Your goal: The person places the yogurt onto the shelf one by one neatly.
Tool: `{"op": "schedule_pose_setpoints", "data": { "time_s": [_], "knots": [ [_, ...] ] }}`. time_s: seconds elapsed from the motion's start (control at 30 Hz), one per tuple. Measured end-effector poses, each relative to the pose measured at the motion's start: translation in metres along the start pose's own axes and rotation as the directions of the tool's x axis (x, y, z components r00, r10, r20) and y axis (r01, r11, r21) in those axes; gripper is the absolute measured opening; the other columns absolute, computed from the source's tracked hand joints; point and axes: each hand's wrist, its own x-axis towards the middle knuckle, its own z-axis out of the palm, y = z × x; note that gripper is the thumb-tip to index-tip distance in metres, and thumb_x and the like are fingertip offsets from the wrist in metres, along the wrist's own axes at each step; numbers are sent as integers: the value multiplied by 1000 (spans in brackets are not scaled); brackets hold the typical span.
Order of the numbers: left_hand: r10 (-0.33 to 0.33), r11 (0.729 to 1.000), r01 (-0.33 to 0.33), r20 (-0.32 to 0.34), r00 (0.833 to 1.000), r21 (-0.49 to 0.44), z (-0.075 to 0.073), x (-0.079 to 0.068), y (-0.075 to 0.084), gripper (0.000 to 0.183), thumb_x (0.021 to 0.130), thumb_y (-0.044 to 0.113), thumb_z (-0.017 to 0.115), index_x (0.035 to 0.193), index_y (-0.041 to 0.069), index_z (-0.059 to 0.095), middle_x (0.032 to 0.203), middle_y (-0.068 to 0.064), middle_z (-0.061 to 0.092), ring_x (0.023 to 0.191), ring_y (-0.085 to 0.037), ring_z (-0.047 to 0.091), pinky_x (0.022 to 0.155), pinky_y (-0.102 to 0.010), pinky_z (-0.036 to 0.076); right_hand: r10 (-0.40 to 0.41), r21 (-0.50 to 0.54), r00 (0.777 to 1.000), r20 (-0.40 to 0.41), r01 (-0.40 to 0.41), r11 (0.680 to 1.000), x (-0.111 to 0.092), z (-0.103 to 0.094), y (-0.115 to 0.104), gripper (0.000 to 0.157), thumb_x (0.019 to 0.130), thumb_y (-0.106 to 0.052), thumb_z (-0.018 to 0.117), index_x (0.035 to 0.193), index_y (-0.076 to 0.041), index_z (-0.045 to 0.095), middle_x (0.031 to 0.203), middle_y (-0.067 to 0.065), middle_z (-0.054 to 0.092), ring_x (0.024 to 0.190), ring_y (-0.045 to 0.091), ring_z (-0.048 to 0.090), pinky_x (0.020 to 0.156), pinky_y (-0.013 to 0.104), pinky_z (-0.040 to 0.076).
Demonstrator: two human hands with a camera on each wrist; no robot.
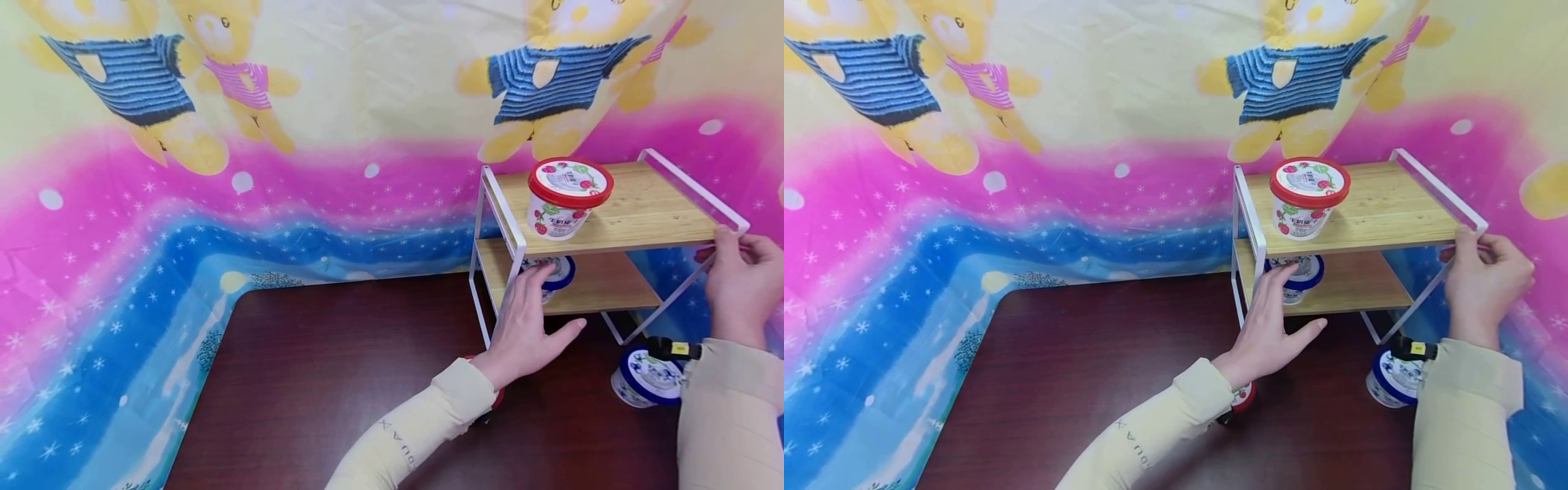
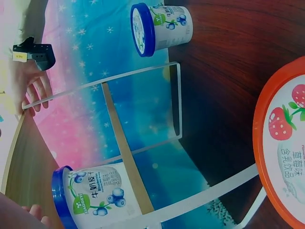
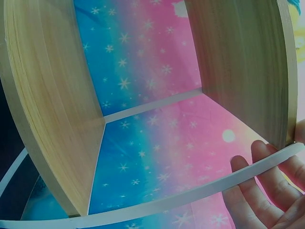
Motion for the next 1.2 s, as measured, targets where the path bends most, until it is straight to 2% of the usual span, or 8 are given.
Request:
{"op": "schedule_pose_setpoints", "data": {
  "time_s": [0.1,0.27,0.67,0.83,1.0,1.1,1.2],
  "knots": [
    [33,999,-33,-19,999,-18,-2,-1,-1,86,91,40,75,156,11,25,152,-5,37,140,-12,32,117,-22,20,10,-14,1000,0,-10,1000,-1,0,0,14,97,-44,66,102,-31,63,80,-18,64,68,-5,61,62,3,45],
    [45,996,-49,-58,997,-71,-5,-4,-4,78,92,34,75,154,14,33,148,-3,43,136,-9,38,113,-21,27,32,-33,999,2,-32,999,-5,1,-3,17,96,-48,64,104,-32,63,85,-17,63,73,-5,60,64,2,44],
    [54,986,-76,-145,988,-147,-15,-10,-12,68,91,27,77,148,12,42,136,-2,54,120,-11,52,104,-19,36,13,-17,1000,0,-13,1000,-4,1,-3,15,97,-44,66,104,-31,65,80,-17,65,67,-4,61,62,4,45],
    [36,981,-65,-154,987,-185,-16,-14,-16,66,92,25,76,148,14,43,134,-4,55,118,-13,53,103,-18,38,3,-3,1000,-1,-3,1000,-1,0,0,15,97,-44,66,103,-30,65,80,-17,64,66,-4,61,62,4,45],
    [29,981,-65,-194,981,-185,-18,-17,-21,63,92,24,75,147,13,45,131,-6,58,115,-15,56,102,-21,39,3,28,1000,1,-3,1000,0,1,1,13,97,-41,67,100,-28,64,78,-17,65,64,-4,61,61,4,46],
    [23,982,-65,-227,974,-179,-19,-17,-23,59,92,24,76,143,13,49,125,-6,60,113,-12,57,100,-21,40,18,42,1000,7,-18,999,1,0,1,15,96,-42,68,100,-28,63,77,-17,66,64,-3,61,60,5,45],
    [4,981,-54,-258,966,-185,-19,-18,-25,50,92,23,76,135,13,54,114,-4,60,107,-7,56,93,-17,42,29,31,1000,12,-29,999,0,0,0,17,96,-44,67,100,-29,63,78,-17,66,65,-3,61,60,5,45]
  ]
}}
